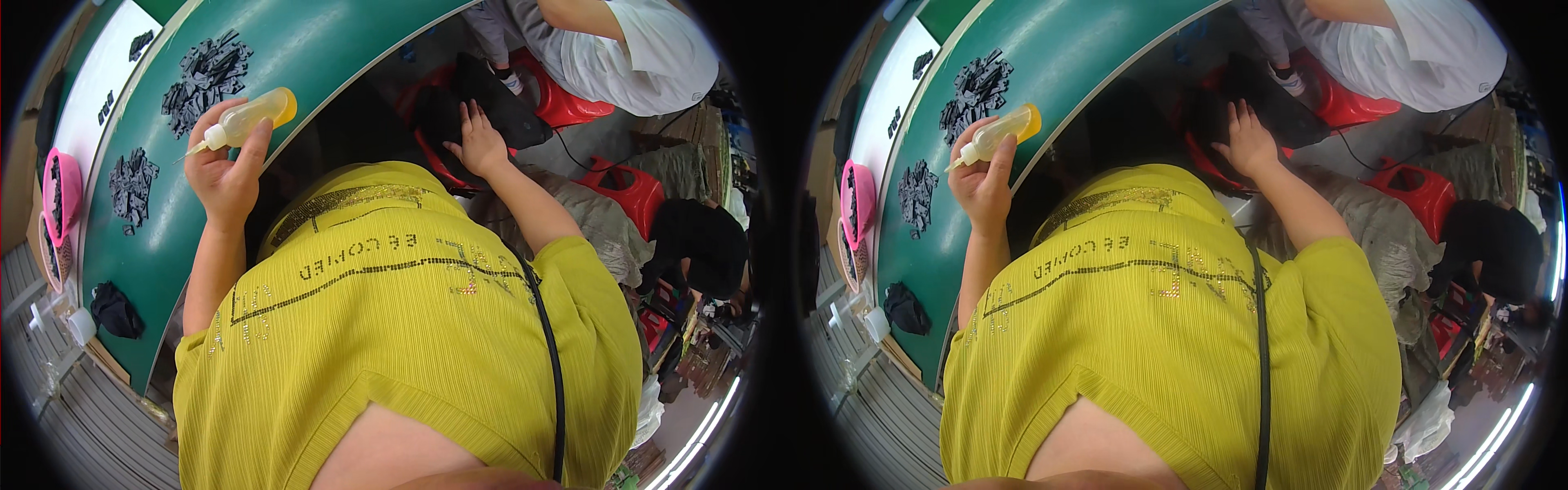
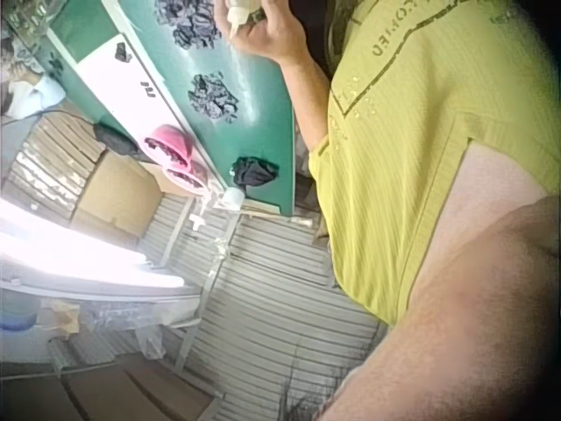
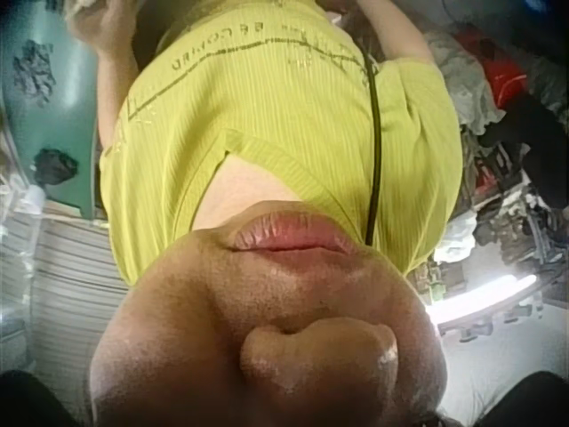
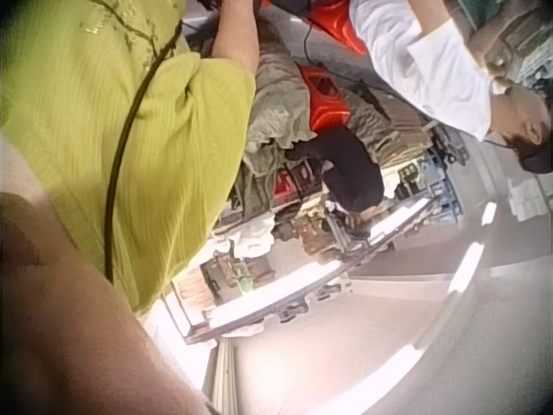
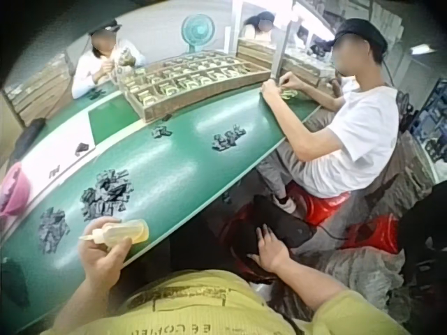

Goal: Applying adhesive from a squeeze bottle to small black plastic pieces and organizing them on the work surface.

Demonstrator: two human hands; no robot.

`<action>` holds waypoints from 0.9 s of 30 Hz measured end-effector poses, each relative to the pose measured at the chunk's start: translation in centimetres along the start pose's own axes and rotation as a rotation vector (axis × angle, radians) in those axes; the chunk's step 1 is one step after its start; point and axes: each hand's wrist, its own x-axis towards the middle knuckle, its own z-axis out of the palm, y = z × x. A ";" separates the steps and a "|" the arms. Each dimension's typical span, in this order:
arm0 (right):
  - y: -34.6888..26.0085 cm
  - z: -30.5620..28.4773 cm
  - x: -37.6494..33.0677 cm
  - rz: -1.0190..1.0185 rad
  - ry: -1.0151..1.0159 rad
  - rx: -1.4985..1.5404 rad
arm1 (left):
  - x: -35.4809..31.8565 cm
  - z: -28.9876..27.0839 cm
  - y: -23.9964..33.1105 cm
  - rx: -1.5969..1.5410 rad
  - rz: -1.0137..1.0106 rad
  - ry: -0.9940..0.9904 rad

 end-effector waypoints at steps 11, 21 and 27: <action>-1.7 -2.9 -2.7 0.035 -0.002 -0.046 | 0.0 -0.5 -0.2 0.065 0.023 0.002; -0.5 1.1 -4.4 0.050 -0.136 -0.125 | 0.0 0.0 -0.3 0.042 0.001 -0.006; -0.4 -0.1 -4.1 0.001 -0.102 -0.128 | 0.1 0.0 -0.1 0.050 -0.009 -0.012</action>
